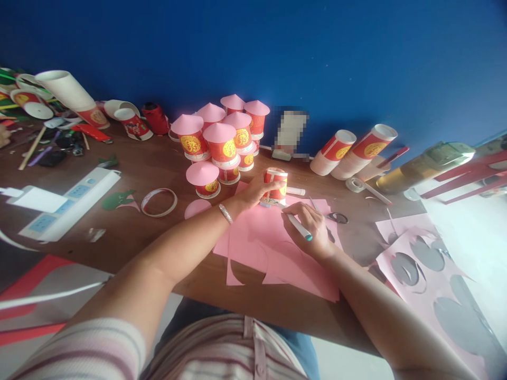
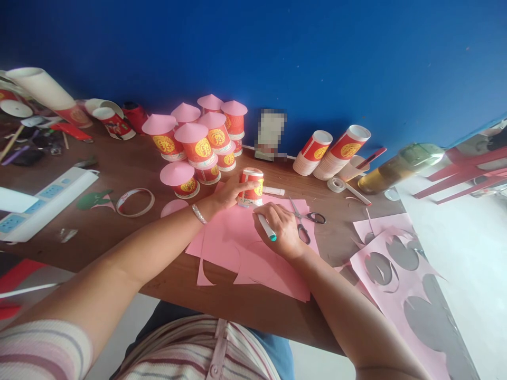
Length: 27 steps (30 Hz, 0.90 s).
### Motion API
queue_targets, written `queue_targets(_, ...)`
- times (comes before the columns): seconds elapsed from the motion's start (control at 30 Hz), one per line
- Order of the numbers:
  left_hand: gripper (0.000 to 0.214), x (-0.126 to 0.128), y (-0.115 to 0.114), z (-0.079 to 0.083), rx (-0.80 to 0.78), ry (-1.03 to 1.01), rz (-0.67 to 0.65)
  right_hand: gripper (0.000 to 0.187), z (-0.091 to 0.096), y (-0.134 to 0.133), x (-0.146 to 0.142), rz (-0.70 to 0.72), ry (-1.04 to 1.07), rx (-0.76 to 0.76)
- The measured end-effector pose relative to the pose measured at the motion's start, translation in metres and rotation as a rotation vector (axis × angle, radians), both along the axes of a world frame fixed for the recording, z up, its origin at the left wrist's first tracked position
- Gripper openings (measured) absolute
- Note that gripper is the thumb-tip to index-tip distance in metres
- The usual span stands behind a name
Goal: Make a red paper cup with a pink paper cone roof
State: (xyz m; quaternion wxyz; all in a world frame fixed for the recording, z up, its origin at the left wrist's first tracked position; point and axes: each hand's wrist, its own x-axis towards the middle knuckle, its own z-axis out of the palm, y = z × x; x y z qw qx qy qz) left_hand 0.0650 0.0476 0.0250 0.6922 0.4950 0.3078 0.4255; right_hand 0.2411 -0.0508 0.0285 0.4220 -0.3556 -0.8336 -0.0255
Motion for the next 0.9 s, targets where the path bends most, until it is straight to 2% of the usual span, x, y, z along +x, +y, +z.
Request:
queue_targets(0.37,0.057,0.0,0.004,-0.005,-0.128,-0.058,0.045,0.023,0.002,-0.003,0.0,0.031,0.02,0.035)
queue_targets(0.6,0.057,-0.002,0.0,-0.001,-0.132,-0.07,0.052,0.02,-0.001,0.001,0.002,-0.033,0.027,0.026)
queue_targets(0.9,0.05,-0.004,-0.007,0.007,-0.094,-0.062,0.059,0.018,0.0,0.002,0.002,-0.007,0.028,0.023)
